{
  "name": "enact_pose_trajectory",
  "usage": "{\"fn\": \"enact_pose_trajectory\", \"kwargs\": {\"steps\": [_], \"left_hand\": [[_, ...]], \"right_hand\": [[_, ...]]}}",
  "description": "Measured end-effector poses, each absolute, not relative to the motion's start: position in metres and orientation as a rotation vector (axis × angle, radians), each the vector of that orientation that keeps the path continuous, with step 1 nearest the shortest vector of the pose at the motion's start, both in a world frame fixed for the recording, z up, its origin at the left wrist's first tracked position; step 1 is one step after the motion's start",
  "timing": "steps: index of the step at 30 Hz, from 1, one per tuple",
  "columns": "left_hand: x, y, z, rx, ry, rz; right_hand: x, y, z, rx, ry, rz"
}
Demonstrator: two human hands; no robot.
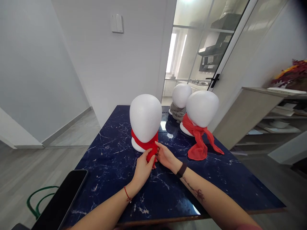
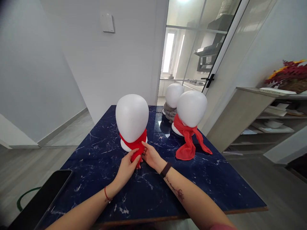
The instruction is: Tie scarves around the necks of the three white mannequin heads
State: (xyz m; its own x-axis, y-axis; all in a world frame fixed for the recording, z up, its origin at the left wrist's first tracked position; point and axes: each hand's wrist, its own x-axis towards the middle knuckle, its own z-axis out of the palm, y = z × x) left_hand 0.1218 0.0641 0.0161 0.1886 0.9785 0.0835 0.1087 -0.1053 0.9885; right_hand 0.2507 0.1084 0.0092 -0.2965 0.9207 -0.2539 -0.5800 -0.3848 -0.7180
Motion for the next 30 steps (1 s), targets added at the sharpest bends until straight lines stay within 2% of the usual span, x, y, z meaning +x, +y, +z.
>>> {"fn": "enact_pose_trajectory", "kwargs": {"steps": [7, 13, 23, 26, 30], "left_hand": [[0.122, 0.07, 0.009, 1.485, 1.184, 1.079], [0.121, 0.066, 0.013, 1.619, 1.19, 1.121], [0.124, 0.082, 0.01, 1.78, 1.245, 1.141], [0.123, 0.083, 0.009, 1.746, 1.239, 1.158], [0.122, 0.081, 0.009, 1.69, 1.25, 1.175]], "right_hand": [[0.253, 0.116, 0.008, -0.64, -0.608, 1.897], [0.253, 0.115, 0.011, -0.786, -0.648, 1.909], [0.243, 0.11, 0.006, -0.754, -0.853, 1.632], [0.252, 0.109, 0.006, -0.914, -0.977, 1.43], [0.271, 0.103, 0.012, -1.193, -1.247, 0.783]]}}
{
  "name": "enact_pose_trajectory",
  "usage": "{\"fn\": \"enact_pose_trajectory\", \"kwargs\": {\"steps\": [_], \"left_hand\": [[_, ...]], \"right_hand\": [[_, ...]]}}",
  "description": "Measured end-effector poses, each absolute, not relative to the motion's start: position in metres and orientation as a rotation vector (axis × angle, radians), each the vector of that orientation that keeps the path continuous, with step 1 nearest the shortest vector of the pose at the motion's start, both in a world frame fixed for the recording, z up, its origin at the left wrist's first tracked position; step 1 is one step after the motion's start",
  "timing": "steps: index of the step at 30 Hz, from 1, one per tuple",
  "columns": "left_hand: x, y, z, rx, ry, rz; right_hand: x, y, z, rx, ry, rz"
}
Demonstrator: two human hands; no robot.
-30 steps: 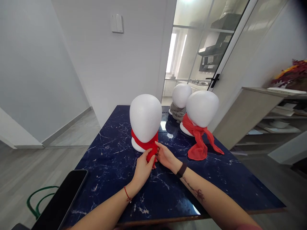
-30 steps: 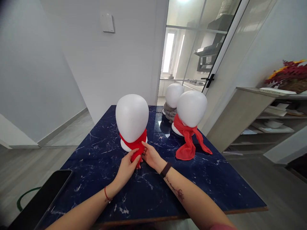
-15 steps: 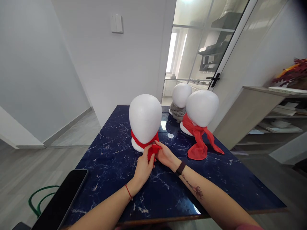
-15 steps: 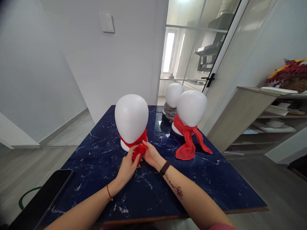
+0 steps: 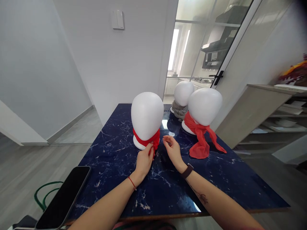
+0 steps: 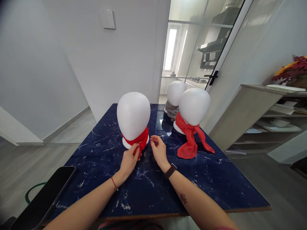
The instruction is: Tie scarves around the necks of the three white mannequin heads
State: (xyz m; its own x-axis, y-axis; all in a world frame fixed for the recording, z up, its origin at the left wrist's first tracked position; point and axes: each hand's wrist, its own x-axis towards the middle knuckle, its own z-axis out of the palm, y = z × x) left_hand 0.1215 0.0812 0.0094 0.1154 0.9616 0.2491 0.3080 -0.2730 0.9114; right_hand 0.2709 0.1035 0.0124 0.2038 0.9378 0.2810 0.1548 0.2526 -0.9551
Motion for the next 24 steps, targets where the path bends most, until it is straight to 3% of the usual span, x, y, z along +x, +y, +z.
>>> {"fn": "enact_pose_trajectory", "kwargs": {"steps": [3, 7, 18, 24], "left_hand": [[0.121, 0.081, 0.011, 1.739, 1.245, 1.178], [0.12, 0.081, 0.013, 1.697, 1.23, 1.223], [0.112, 0.09, 0.003, 1.298, 1.354, 1.219], [0.103, 0.105, -0.005, 1.028, 1.421, 1.144]], "right_hand": [[0.273, 0.097, 0.02, -1.158, -1.61, 0.546], [0.266, 0.095, 0.026, -1.143, -1.771, 0.542], [0.279, 0.122, 0.022, -1.002, -1.102, 1.036], [0.294, 0.14, 0.027, -0.898, -0.982, 0.89]]}}
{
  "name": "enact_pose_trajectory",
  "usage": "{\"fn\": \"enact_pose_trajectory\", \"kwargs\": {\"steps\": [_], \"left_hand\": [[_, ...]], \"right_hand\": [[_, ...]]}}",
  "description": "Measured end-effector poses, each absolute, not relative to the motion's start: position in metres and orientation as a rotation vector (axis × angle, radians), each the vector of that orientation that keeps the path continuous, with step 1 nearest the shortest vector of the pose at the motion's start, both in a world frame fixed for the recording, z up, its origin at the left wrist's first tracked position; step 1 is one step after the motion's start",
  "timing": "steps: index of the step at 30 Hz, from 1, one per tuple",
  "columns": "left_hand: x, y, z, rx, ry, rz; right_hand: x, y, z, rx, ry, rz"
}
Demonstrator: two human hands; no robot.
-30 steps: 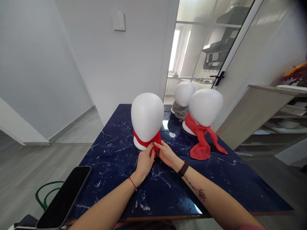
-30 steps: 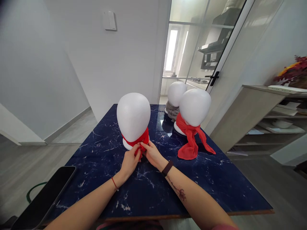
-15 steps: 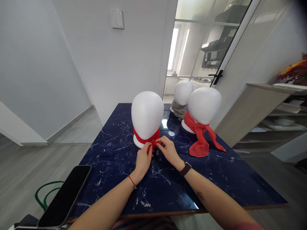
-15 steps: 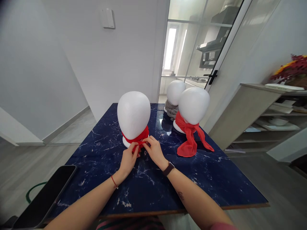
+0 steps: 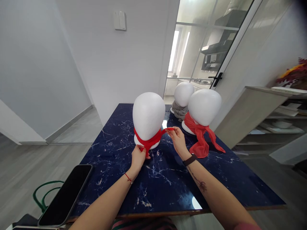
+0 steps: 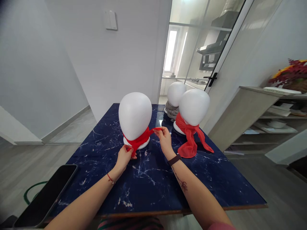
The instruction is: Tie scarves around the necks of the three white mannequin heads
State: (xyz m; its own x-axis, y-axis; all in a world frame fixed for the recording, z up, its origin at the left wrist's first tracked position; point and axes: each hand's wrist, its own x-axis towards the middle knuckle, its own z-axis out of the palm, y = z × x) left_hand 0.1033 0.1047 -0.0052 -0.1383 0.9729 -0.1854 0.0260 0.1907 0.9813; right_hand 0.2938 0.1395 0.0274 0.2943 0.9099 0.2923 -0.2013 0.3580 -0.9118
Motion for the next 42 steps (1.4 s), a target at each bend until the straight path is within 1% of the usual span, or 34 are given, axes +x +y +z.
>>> {"fn": "enact_pose_trajectory", "kwargs": {"steps": [3, 7, 10, 14, 17, 20, 25, 29, 31, 33, 36, 39, 42], "left_hand": [[0.101, 0.106, -0.007, 1.015, 1.416, 1.083], [0.104, 0.102, -0.003, 1.031, 1.39, 1.096], [0.107, 0.097, 0.0, 1.095, 1.297, 1.101], [0.109, 0.098, -0.002, 1.171, 1.185, 1.058], [0.107, 0.104, -0.007, 1.399, 1.231, 1.062], [0.106, 0.108, -0.01, 1.556, 1.285, 1.05], [0.106, 0.097, 0.004, 1.498, 1.329, 0.91], [0.097, 0.085, 0.023, 1.687, 1.563, 0.796], [0.091, 0.087, 0.027, 1.691, 1.658, 0.879], [0.086, 0.093, 0.026, 1.575, 1.638, 1.039], [0.086, 0.103, 0.018, 1.32, 1.422, 1.205], [0.094, 0.107, 0.01, 1.18, 1.2, 1.177], [0.1, 0.103, 0.008, 1.277, 1.108, 1.138]], "right_hand": [[0.304, 0.148, 0.027, -0.867, -0.937, 0.841], [0.304, 0.143, 0.03, -0.883, -1.001, 0.868], [0.292, 0.124, 0.037, -0.965, -1.261, 0.909], [0.277, 0.095, 0.043, -0.941, -1.69, 0.985], [0.271, 0.085, 0.038, -0.906, -2.058, 1.064], [0.27, 0.083, 0.033, -0.928, -2.225, 1.12], [0.275, 0.084, 0.037, -0.995, -2.097, 1.015], [0.288, 0.09, 0.038, -1.133, -1.572, 0.751], [0.293, 0.097, 0.033, -1.21, -1.348, 0.637], [0.295, 0.103, 0.026, -1.23, -1.307, 0.583], [0.286, 0.108, 0.016, -1.182, -1.469, 0.61], [0.274, 0.108, 0.008, -1.157, -1.602, 0.706], [0.269, 0.107, 0.006, -1.134, -1.581, 0.832]]}}
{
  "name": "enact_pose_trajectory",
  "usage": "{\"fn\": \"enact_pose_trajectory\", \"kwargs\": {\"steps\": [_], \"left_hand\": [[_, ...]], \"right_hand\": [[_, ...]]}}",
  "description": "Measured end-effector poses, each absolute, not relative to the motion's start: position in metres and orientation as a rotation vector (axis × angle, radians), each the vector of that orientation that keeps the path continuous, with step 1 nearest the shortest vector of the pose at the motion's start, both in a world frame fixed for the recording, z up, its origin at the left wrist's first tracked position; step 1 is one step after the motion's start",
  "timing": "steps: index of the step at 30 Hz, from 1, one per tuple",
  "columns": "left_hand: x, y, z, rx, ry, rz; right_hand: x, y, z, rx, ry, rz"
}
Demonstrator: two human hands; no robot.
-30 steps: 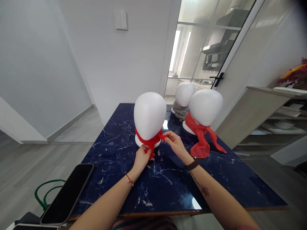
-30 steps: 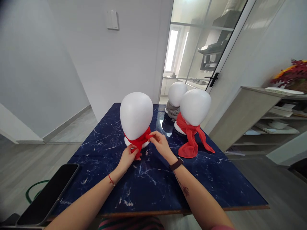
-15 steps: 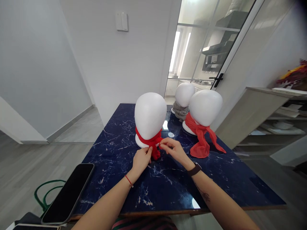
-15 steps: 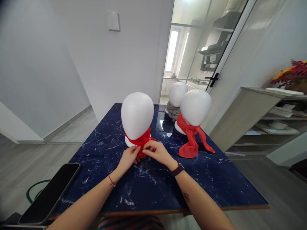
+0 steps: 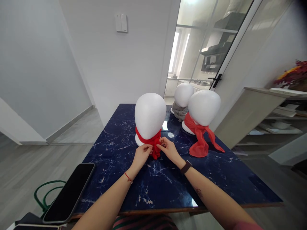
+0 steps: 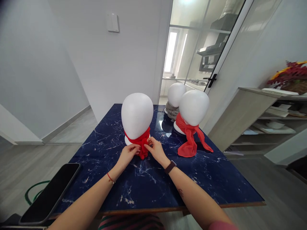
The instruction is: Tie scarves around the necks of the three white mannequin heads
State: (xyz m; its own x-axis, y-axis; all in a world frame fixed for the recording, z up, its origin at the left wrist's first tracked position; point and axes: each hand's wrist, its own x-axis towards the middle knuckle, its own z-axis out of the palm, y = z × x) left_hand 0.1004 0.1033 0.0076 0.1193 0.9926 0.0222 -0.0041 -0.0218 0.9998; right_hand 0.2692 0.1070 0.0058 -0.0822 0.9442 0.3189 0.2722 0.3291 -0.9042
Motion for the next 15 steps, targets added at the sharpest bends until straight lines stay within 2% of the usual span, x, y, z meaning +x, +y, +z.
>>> {"fn": "enact_pose_trajectory", "kwargs": {"steps": [7, 15], "left_hand": [[0.11, 0.103, 0.011, 1.382, 1.147, 1.171], [0.115, 0.109, 0.0, 1.362, 1.255, 1.262]], "right_hand": [[0.268, 0.111, 0.013, -1.091, -1.132, 1.099], [0.26, 0.118, -0.003, -1.139, -1.324, 1.101]]}}
